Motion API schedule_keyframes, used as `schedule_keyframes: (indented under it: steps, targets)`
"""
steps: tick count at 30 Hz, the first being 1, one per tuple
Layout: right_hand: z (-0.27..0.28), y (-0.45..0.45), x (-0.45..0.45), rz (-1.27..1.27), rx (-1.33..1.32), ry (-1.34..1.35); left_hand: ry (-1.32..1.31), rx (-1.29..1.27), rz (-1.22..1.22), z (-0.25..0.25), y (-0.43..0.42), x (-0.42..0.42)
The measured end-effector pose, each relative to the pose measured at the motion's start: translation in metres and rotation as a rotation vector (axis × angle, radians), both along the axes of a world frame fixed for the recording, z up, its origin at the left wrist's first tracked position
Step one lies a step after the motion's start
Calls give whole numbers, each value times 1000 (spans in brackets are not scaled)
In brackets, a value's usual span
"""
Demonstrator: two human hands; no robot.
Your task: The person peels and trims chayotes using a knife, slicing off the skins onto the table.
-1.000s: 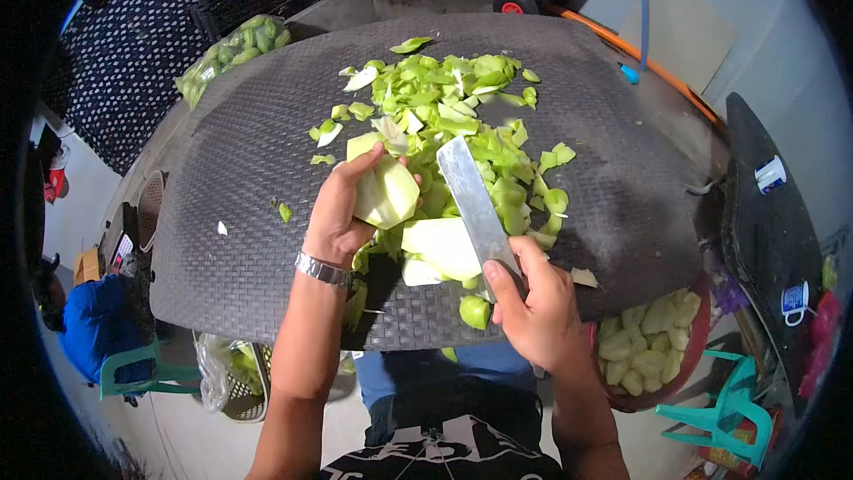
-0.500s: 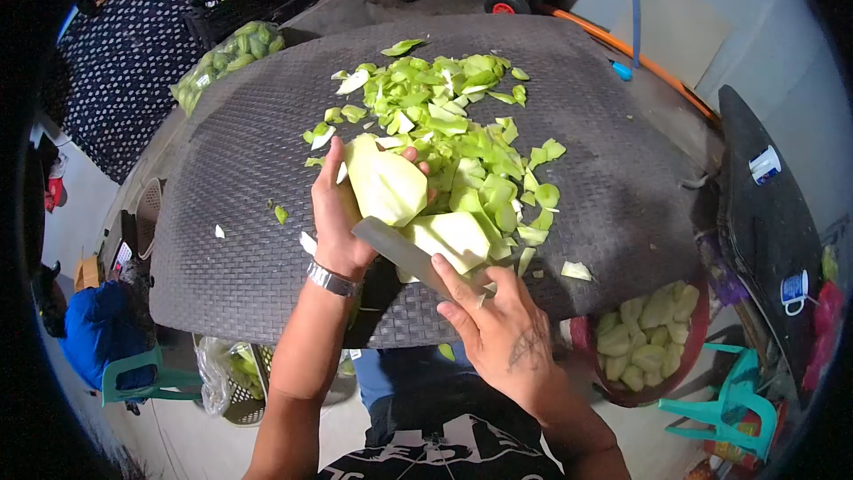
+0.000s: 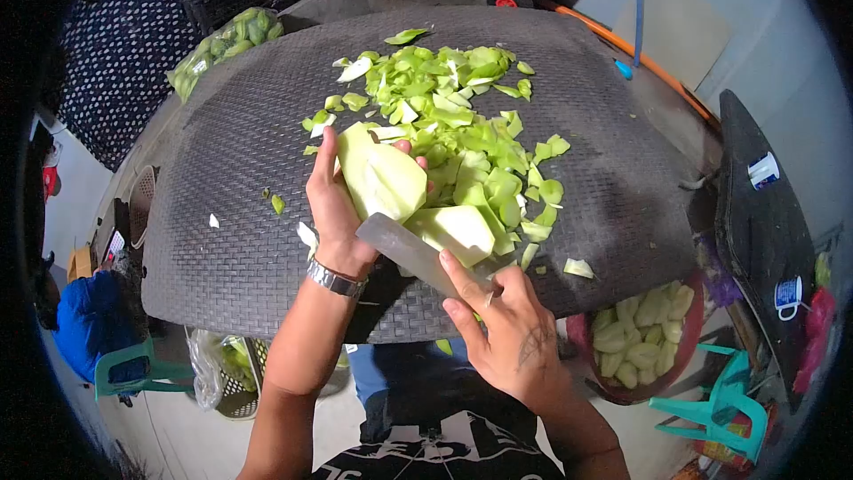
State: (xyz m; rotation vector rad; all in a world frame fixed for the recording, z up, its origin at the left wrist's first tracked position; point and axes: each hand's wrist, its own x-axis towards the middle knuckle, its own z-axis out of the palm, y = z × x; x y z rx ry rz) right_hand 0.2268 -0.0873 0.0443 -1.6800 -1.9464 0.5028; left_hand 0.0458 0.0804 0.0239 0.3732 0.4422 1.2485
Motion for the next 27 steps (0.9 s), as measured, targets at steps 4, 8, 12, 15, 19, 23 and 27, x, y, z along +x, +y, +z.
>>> schedule_keyframes:
  steps: [4,8,12,15,19,23,27]
  targets:
    - [-4,4,2,4,-11,60,-19,-9,8,1,-1,2]
    - [-8,6,1,-19,-19,71,-49,-35,-14,6,-10,8]
    - [-7,8,2,-44,-46,76,-95,-48,11,-2,-10,9]
    - [-8,10,3,-57,-43,80,-80,-53,67,-1,-14,14]
    - [-12,9,4,-59,-56,62,-66,-16,86,-1,-19,17]
    - [-20,10,-2,-73,-39,46,-40,-25,202,-5,-20,23]
    - [-25,12,-9,-95,13,37,-2,-51,223,-12,-28,30]
